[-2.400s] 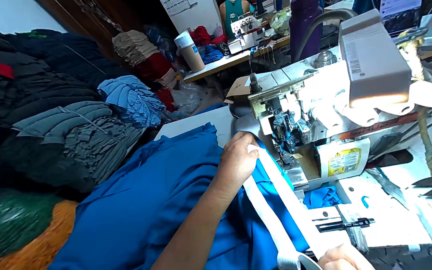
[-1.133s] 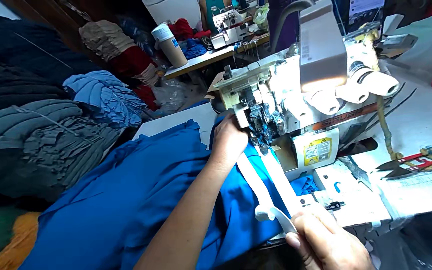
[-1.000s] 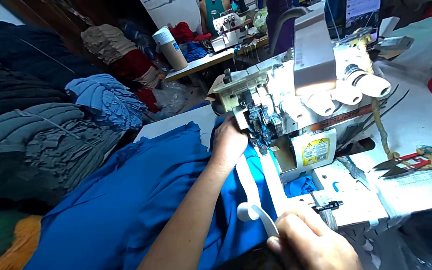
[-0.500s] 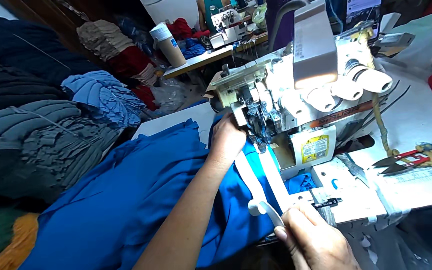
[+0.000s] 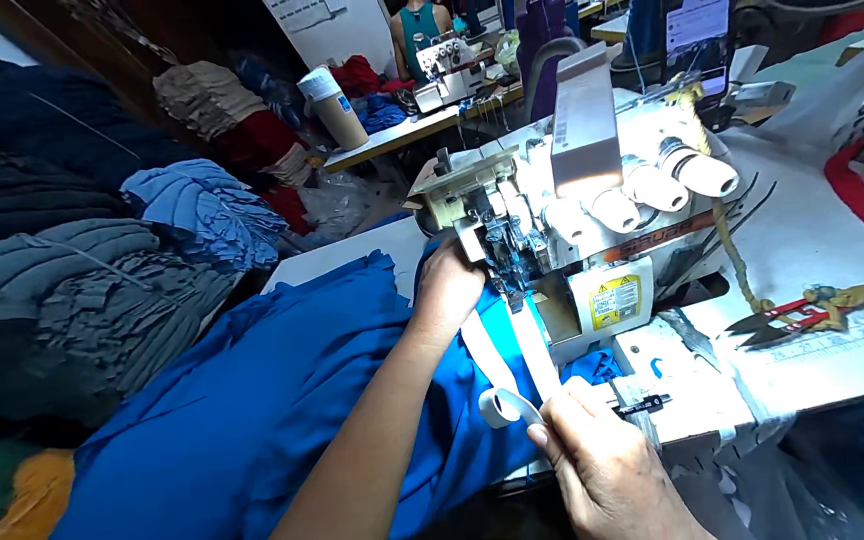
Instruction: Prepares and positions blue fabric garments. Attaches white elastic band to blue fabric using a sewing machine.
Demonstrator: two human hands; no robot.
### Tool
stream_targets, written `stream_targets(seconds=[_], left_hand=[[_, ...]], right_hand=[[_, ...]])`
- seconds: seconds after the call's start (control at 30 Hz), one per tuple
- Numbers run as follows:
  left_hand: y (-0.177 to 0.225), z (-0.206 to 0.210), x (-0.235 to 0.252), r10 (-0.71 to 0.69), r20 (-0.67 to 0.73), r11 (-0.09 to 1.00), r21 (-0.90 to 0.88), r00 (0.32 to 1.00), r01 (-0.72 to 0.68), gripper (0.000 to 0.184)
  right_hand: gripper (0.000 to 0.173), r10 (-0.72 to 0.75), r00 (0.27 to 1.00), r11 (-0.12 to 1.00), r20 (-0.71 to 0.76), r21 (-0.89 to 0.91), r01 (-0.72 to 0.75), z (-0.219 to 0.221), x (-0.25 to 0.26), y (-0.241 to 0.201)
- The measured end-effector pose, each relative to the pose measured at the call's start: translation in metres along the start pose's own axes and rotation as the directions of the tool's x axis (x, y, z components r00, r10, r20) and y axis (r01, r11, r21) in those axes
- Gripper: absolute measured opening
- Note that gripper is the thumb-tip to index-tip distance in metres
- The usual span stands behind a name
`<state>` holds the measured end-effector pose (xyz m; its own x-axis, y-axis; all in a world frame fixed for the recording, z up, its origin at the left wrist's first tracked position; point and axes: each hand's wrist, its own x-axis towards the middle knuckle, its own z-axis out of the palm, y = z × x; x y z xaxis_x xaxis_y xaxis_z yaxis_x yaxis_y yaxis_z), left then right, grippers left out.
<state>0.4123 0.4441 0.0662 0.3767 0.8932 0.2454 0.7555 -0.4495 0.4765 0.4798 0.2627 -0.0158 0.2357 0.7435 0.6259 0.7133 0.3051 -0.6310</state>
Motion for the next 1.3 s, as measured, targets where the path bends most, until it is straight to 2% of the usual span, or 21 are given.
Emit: stream_targets(seconds=[0.07,0.17,0.23,0.27,0.33,0.4,0.47,0.5,0.57,0.63,0.7,0.73,0.8,0.9,0.93,0.97,1.03,1.17,1.2,1.23,1.3], left_hand=[[-0.007,-0.004,-0.005,0.04,0.011,0.999,-0.024,0.999,-0.04,0.027],[-0.016,-0.018,-0.025,0.127,-0.054,0.987,-0.088,0.991,-0.131,0.018],[-0.021,-0.035,-0.043,0.031,-0.024,0.929,-0.368,0.999,-0.037,0.011],[-0.023,-0.045,-0.052,-0.042,0.031,0.823,-0.565,0.999,0.052,0.013],[-0.033,-0.061,-0.067,-0.11,0.141,0.432,-0.885,0.984,0.175,0.018],[-0.041,-0.066,-0.077,-0.067,0.197,0.033,-0.979,0.978,0.199,0.015],[-0.045,-0.06,-0.08,-0.011,0.18,-0.165,-0.97,0.984,0.176,0.022],[-0.044,-0.054,-0.079,-0.003,0.148,-0.194,-0.97,0.989,0.144,0.026],[-0.044,-0.042,-0.072,0.028,0.051,-0.146,-0.988,0.998,0.055,0.032],[-0.042,-0.034,-0.066,0.076,-0.007,-0.081,-0.997,0.997,-0.001,0.034],[-0.04,-0.032,-0.062,0.134,-0.052,0.022,-0.998,0.99,-0.055,0.022],[-0.041,-0.036,-0.059,0.169,-0.072,0.165,-0.981,0.983,-0.1,0.017],[-0.048,-0.045,-0.051,0.222,-0.097,0.474,-0.859,0.97,-0.194,0.022],[-0.06,-0.06,-0.042,0.425,-0.031,0.733,-0.575,0.905,-0.364,0.034],[-0.062,-0.064,-0.04,0.539,0.021,0.762,-0.438,0.842,-0.477,0.036],[-0.064,-0.067,-0.039,0.645,0.079,0.741,-0.306,0.76,-0.597,0.042],[-0.062,-0.075,-0.043,0.78,0.136,0.626,-0.175,0.611,-0.76,0.051],[-0.04,-0.098,-0.075,0.907,0.194,0.415,-0.252,0.374,-0.874,0.04],[-0.038,-0.101,-0.081,0.911,0.212,0.402,-0.272,0.353,-0.874,0.038],[-0.04,-0.103,-0.086,0.907,0.21,0.413,-0.275,0.365,-0.868,0.038],[-0.056,-0.103,-0.09,0.865,0.168,0.5,-0.216,0.472,-0.839,0.044]], right_hand=[[0.027,-0.033,0.999,0.999,-0.012,-0.021,0.033,0.002,0.003,0.005],[0.028,-0.022,0.999,0.996,0.038,0.083,0.019,-0.003,0.012,0.009],[0.028,0.005,0.988,0.987,0.156,0.16,-0.03,-0.014,0.017,0.007],[0.029,0.004,0.981,0.986,0.192,0.165,-0.037,-0.019,0.018,0.006],[0.031,-0.007,0.987,0.981,0.163,0.195,-0.025,-0.025,0.02,0.009],[0.029,-0.03,0.999,0.968,0.021,0.248,0.024,-0.025,0.023,0.014],[0.028,-0.003,1.0,0.957,-0.022,0.289,0.009,-0.029,0.028,0.012],[0.031,0.036,0.999,0.946,0.033,0.32,-0.045,-0.034,0.03,0.007],[0.033,0.054,0.986,0.923,0.158,0.37,-0.109,-0.041,0.031,-0.002],[0.032,-0.017,0.979,0.908,0.203,0.412,-0.07,-0.043,0.03,-0.007],[0.03,-0.029,0.973,0.878,0.229,0.471,-0.084,-0.053,0.029,-0.016],[0.03,-0.005,0.971,0.86,0.238,0.497,-0.118,-0.06,0.029,-0.02],[0.032,0.093,0.966,0.818,0.242,0.534,-0.213,-0.07,0.026,-0.021],[0.037,0.166,0.943,0.822,0.289,0.488,-0.294,-0.075,0.024,-0.011],[0.039,0.16,0.939,0.835,0.305,0.466,-0.293,-0.074,0.024,-0.008],[0.04,0.16,0.936,0.842,0.315,0.451,-0.296,-0.073,0.023,-0.006],[0.038,0.159,0.928,0.841,0.338,0.445,-0.307,-0.072,0.023,-0.006],[0.038,0.036,0.916,0.871,0.4,0.437,-0.225,-0.065,0.025,-0.01],[0.035,0.026,0.923,0.871,0.383,0.444,-0.209,-0.06,0.024,-0.01],[0.03,0.046,0.94,0.87,0.337,0.449,-0.203,-0.055,0.022,-0.009],[0.025,0.147,0.972,0.88,0.183,0.424,-0.213,-0.042,0.018,-0.002]])
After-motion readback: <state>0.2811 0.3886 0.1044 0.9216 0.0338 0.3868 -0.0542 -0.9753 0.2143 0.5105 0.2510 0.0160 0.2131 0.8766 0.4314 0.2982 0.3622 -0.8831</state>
